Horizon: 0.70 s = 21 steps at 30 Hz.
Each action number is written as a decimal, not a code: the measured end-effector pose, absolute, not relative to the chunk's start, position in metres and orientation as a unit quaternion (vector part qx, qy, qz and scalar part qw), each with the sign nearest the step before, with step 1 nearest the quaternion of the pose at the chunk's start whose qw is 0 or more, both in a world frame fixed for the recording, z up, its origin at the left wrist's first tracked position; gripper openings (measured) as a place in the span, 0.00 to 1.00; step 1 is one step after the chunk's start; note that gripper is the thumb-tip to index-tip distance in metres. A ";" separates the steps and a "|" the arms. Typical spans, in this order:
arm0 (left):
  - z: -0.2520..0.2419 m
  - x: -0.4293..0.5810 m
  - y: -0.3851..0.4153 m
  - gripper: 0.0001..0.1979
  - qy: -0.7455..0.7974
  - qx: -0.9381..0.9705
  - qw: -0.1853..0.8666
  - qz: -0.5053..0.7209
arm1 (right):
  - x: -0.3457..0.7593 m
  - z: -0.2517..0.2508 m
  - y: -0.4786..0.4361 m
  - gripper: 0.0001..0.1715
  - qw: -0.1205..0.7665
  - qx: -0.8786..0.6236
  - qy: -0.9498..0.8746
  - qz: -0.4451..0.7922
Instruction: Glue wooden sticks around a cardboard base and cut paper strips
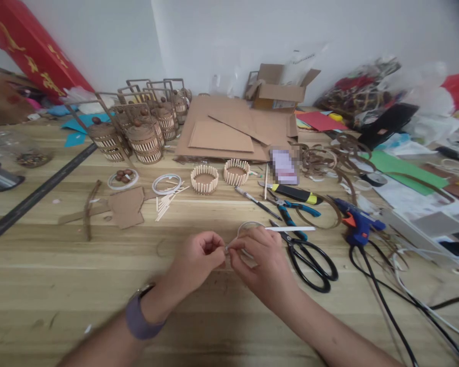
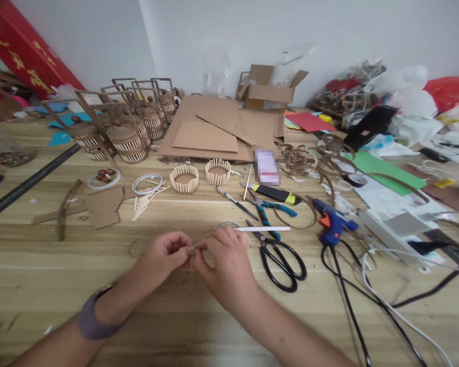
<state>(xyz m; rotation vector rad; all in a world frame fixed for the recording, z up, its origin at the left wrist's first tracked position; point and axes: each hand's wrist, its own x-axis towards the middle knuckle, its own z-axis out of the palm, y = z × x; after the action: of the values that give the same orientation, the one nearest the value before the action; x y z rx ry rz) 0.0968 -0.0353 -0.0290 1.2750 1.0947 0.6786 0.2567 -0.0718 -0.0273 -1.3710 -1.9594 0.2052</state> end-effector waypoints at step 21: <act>-0.029 0.095 -0.041 0.06 0.460 0.758 0.348 0.304 | 0.265 -0.029 -0.065 0.07 0.341 -0.510 -0.782 0.111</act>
<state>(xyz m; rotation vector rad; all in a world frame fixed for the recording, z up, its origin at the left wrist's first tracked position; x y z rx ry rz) 0.0954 -0.0413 -0.0289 1.9661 1.1931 0.7892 0.2654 -0.0649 -0.0285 -1.3270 -2.0333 0.2880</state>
